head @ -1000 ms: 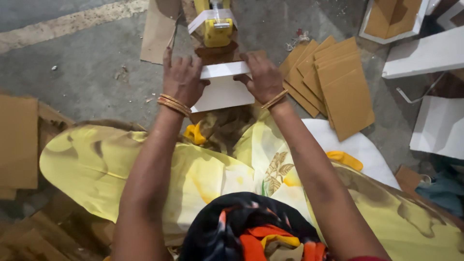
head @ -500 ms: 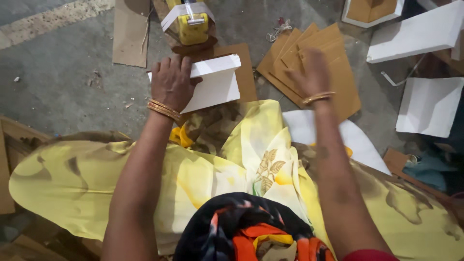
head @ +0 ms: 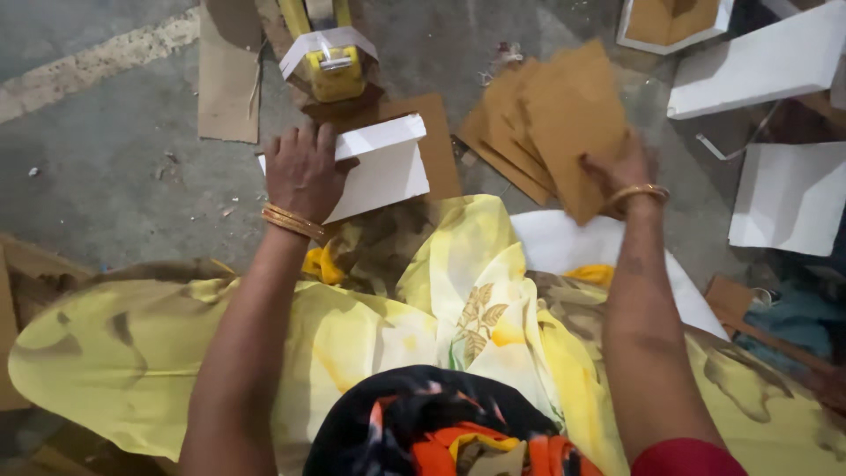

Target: The person assembles small cardboard boxes by folding white inserts into brown bases and securing them with a handheld tape dispenser. The person repeatedly picks up inserts, places them into bases, and applies tape to seal the joints.

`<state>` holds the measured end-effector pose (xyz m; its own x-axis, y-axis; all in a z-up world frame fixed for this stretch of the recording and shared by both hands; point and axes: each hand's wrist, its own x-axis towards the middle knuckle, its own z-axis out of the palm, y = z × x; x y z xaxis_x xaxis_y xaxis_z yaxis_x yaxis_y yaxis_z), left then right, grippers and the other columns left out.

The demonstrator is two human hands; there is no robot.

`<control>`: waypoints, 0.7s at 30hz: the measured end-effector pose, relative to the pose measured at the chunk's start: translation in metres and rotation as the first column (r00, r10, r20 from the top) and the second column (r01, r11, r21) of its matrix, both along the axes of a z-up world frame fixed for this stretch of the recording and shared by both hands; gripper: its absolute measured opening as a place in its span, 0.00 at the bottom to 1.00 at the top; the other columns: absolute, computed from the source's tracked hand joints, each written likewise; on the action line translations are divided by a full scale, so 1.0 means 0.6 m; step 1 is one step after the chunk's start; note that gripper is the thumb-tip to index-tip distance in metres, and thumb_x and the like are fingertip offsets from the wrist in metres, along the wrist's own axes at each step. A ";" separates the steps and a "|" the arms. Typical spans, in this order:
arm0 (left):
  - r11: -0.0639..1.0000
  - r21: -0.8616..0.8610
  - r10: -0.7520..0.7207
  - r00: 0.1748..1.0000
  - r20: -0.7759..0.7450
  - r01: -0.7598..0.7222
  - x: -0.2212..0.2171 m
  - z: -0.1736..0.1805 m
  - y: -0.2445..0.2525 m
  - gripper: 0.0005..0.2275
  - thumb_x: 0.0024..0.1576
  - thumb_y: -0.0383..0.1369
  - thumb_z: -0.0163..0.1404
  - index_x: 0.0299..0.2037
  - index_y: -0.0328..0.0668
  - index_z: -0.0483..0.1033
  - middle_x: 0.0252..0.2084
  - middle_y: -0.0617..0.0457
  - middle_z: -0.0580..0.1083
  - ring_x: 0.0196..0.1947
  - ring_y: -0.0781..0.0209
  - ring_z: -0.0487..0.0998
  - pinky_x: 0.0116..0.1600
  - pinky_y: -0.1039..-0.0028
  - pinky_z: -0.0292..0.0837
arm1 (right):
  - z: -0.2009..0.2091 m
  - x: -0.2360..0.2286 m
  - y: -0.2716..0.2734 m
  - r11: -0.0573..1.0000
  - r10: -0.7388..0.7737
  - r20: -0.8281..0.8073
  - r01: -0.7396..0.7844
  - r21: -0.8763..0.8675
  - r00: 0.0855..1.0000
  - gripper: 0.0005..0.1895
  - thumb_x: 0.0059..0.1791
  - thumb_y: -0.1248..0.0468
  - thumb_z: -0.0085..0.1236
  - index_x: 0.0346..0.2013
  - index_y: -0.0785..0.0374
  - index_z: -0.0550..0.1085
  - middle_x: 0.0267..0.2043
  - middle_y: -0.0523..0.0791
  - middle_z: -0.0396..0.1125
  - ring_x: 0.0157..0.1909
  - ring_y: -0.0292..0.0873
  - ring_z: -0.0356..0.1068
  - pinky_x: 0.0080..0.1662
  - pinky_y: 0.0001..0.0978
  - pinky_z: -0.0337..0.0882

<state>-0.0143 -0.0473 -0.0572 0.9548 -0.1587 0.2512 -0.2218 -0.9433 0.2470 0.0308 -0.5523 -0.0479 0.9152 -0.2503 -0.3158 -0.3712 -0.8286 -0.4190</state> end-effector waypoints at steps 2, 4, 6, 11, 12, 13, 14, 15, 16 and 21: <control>1.000 -0.007 0.005 1.000 0.001 -0.005 0.001 0.000 -0.003 0.23 0.50 0.48 0.63 0.49 0.44 0.72 0.44 0.50 0.72 0.44 0.49 0.72 0.49 0.57 0.62 | -0.016 0.037 0.054 0.993 0.108 0.173 -0.098 -0.065 0.979 0.44 0.37 0.48 0.79 0.61 0.63 0.71 0.57 0.58 0.71 0.58 0.63 0.70 0.56 0.54 0.71; 1.000 -0.003 0.006 1.000 0.001 -0.006 0.000 0.001 -0.002 0.23 0.50 0.48 0.62 0.48 0.44 0.72 0.45 0.49 0.72 0.45 0.49 0.72 0.49 0.57 0.62 | -0.031 0.067 0.111 0.988 0.108 0.202 -0.082 -0.133 0.973 0.47 0.36 0.44 0.79 0.62 0.61 0.69 0.58 0.59 0.68 0.60 0.66 0.65 0.58 0.56 0.67; 1.000 -0.001 0.004 1.000 -0.027 -0.004 0.002 0.003 -0.001 0.22 0.52 0.48 0.62 0.48 0.44 0.72 0.44 0.48 0.72 0.45 0.48 0.72 0.49 0.57 0.62 | -0.053 0.098 0.185 0.996 -0.063 0.112 0.068 -0.049 0.992 0.49 0.35 0.41 0.75 0.64 0.57 0.66 0.61 0.57 0.65 0.62 0.61 0.65 0.60 0.51 0.68; 1.000 -0.011 0.004 1.000 0.004 -0.004 0.002 0.010 0.002 0.23 0.51 0.48 0.62 0.48 0.43 0.72 0.43 0.48 0.72 0.44 0.48 0.71 0.49 0.57 0.62 | -0.056 0.140 0.272 0.983 0.019 0.112 0.001 -0.181 0.994 0.48 0.40 0.38 0.74 0.63 0.59 0.62 0.62 0.59 0.58 0.61 0.68 0.60 0.56 0.58 0.65; 1.000 -0.009 0.000 1.000 0.014 0.000 0.002 0.010 0.004 0.23 0.51 0.48 0.62 0.49 0.43 0.72 0.43 0.48 0.72 0.44 0.48 0.71 0.49 0.57 0.62 | -0.051 0.143 0.273 0.987 0.040 0.112 -0.022 -0.161 0.993 0.49 0.39 0.39 0.74 0.64 0.59 0.62 0.61 0.59 0.57 0.60 0.68 0.60 0.55 0.57 0.66; 1.000 -0.008 -0.004 1.000 0.025 0.004 0.003 0.011 0.005 0.24 0.50 0.48 0.62 0.49 0.42 0.72 0.43 0.48 0.72 0.43 0.48 0.71 0.49 0.57 0.61 | -0.044 0.145 0.271 0.989 0.061 0.113 -0.045 -0.140 0.992 0.49 0.38 0.41 0.74 0.64 0.59 0.61 0.60 0.60 0.57 0.59 0.67 0.60 0.55 0.57 0.66; 1.000 -0.014 -0.005 0.999 0.031 0.005 0.002 0.011 0.006 0.24 0.50 0.48 0.62 0.49 0.43 0.72 0.44 0.49 0.72 0.44 0.48 0.71 0.49 0.58 0.61 | -0.038 0.145 0.265 0.991 0.079 0.112 -0.065 -0.121 0.991 0.50 0.37 0.43 0.75 0.65 0.58 0.60 0.60 0.60 0.56 0.59 0.67 0.60 0.54 0.56 0.66; 1.000 -0.020 -0.005 0.999 0.038 0.006 0.002 0.011 0.006 0.24 0.50 0.48 0.62 0.50 0.43 0.72 0.45 0.49 0.72 0.44 0.48 0.71 0.49 0.58 0.61 | -0.031 0.145 0.260 0.984 0.118 0.129 -0.099 -0.146 0.985 0.48 0.38 0.43 0.75 0.63 0.59 0.62 0.60 0.60 0.57 0.59 0.67 0.60 0.55 0.57 0.66; 1.000 -0.026 -0.008 0.999 0.042 0.009 0.001 0.011 0.006 0.24 0.50 0.48 0.61 0.50 0.43 0.72 0.45 0.49 0.72 0.44 0.49 0.71 0.49 0.58 0.61 | -0.025 0.143 0.254 0.977 0.155 0.142 -0.130 -0.171 0.978 0.46 0.39 0.43 0.74 0.62 0.59 0.63 0.60 0.60 0.58 0.60 0.66 0.60 0.55 0.57 0.66; 1.000 -0.005 -0.011 1.000 0.029 0.011 0.002 0.017 0.006 0.23 0.51 0.47 0.62 0.50 0.42 0.72 0.45 0.50 0.72 0.44 0.49 0.70 0.48 0.59 0.61 | -0.015 0.151 0.260 0.904 0.237 0.123 -0.172 -0.392 0.964 0.47 0.36 0.41 0.77 0.57 0.64 0.66 0.57 0.59 0.60 0.58 0.62 0.63 0.58 0.60 0.58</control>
<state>-0.0129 -0.0435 -0.0470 0.9454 -0.1675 0.2797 -0.2391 -0.9394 0.2455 0.1211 -0.3965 -0.0567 0.9896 -0.1216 -0.0771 -0.1292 -0.9862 -0.1034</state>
